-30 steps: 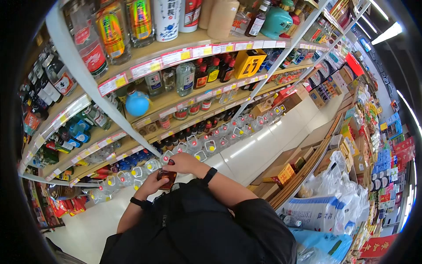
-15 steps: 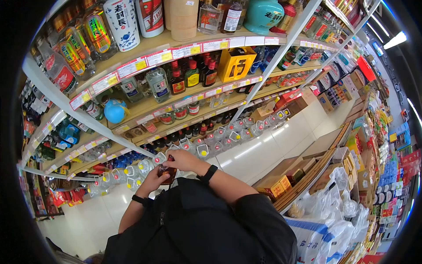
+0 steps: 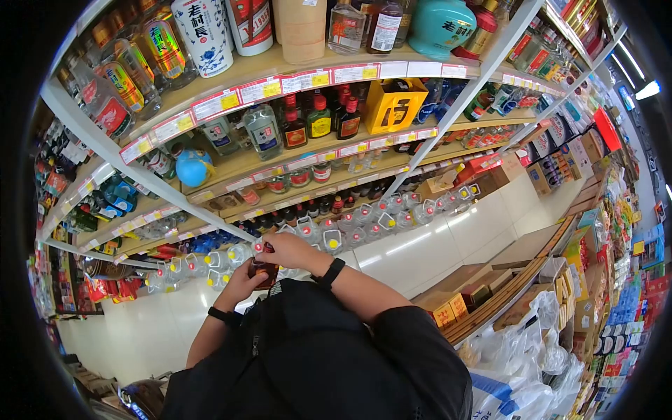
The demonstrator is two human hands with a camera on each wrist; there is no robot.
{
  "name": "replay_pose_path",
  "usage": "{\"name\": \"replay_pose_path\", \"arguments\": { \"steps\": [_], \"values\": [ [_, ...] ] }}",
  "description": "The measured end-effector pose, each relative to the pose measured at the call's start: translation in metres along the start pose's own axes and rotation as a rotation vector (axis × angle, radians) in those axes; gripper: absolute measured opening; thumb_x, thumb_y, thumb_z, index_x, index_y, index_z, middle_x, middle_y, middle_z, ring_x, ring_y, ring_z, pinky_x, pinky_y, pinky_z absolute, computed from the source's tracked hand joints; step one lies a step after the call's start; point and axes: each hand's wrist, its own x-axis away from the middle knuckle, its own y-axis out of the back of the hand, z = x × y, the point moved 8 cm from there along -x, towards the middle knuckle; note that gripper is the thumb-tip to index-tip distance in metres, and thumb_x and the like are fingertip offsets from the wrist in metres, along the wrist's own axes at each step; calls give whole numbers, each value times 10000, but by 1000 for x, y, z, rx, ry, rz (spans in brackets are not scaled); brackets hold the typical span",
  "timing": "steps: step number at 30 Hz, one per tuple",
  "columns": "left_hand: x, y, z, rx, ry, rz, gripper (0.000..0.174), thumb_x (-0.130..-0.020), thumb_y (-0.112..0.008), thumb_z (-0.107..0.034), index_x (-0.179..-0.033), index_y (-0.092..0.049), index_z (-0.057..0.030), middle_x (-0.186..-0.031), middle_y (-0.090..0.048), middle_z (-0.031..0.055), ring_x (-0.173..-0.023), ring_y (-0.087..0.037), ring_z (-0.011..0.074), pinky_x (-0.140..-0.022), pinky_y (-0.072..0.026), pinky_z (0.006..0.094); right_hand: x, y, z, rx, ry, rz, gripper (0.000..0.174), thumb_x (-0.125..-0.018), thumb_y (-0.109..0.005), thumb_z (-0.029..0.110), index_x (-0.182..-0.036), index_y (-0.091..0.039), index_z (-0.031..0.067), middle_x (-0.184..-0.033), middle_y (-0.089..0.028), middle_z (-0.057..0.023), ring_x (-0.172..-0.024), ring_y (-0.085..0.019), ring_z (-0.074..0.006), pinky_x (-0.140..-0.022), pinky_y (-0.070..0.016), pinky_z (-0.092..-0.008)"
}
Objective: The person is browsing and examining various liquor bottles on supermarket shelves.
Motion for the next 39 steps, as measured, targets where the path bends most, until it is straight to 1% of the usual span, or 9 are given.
{"name": "replay_pose_path", "arguments": {
  "steps": [3, 8, 11, 26, 29, 32, 34, 36, 39],
  "values": [
    [3, 0, 6, 13, 22, -10, 482, -881, -694, -277, -1203, -515, 35, -1070, -654, 131, -972, -626, 174, -862, -489, 320, -1, -3, 0, -14, 17, 14, 398, -867, -670, 422, -942, -604, 37, -808, -674, -163, -684, -668, -301, -635, -513, -379],
    [12, -5, -20, -81, 52, 0, 489, -878, -696, -290, -1203, -519, 30, -1061, -647, 135, -965, -620, 169, -860, -490, 327, 5, -10, -2, -108, -61, 89, 387, -872, -678, 402, -925, -598, 27, -790, -664, -151, -612, -658, -249, -572, -507, -354],
    [14, -5, -14, -120, 65, -2, 483, -877, -696, -287, -1200, -524, 29, -1060, -646, 140, -963, -620, 174, -858, -491, 331, 7, -9, -1, -95, -1, 59, 374, -878, -678, 390, -918, -594, 27, -771, -656, -139, -566, -643, -219, -538, -498, -338],
    [12, -12, -6, -87, 41, 8, 478, -880, -690, -287, -1202, -526, 25, -1054, -646, 138, -959, -622, 177, -851, -493, 330, 13, -7, -1, -93, -15, 76, 387, -880, -672, 409, -899, -591, 30, -760, -653, -130, -532, -628, -204, -527, -494, -336],
    [11, -14, 3, -22, 56, 15, 479, -882, -690, -278, -1216, -524, 23, -1061, -646, 127, -960, -620, 172, -858, -492, 322, 13, -2, 1, -122, -61, 134, 390, -889, -662, 398, -940, -601, 16, -751, -653, -123, -579, -638, -209, -559, -497, -336],
    [11, -16, 2, 24, 83, 31, 479, -886, -687, -260, -1235, -519, 21, -1078, -646, 114, -967, -616, 164, -870, -490, 316, 4, 49, -14, -76, -12, -195, 387, -904, -646, 380, -993, -615, 5, -723, -645, -110, -643, -644, -210, -596, -493, -333],
    [13, -16, 0, 58, 90, 29, 473, -890, -683, -246, -1244, -517, 19, -1089, -645, 106, -976, -613, 156, -879, -488, 313, -4, 116, -19, -113, -107, -384, 381, -912, -635, 362, -1038, -624, 2, -715, -643, -105, -688, -642, -211, -631, -492, -334],
    [15, -15, -1, 106, 82, 21, 462, -894, -679, -232, -1249, -517, 15, -1097, -645, 99, -985, -608, 146, -886, -487, 310, -11, 178, -9, -144, -111, -634, 314, -885, -650, 328, -964, -643, 24, -736, -651, -150, -698, -656, -305, -636, -507, -377],
    [22, -8, 0, 40, 104, -45, 463, -898, -675, -212, -1264, -508, 16, -1112, -641, 93, -998, -604, 135, -893, -484, 305, -41, 230, -6, 130, -151, -727, 393, -859, -673, 343, -1067, -596, 19, -759, -667, -159, -704, -660, -322, -639, -514, -397]
  ]
}}
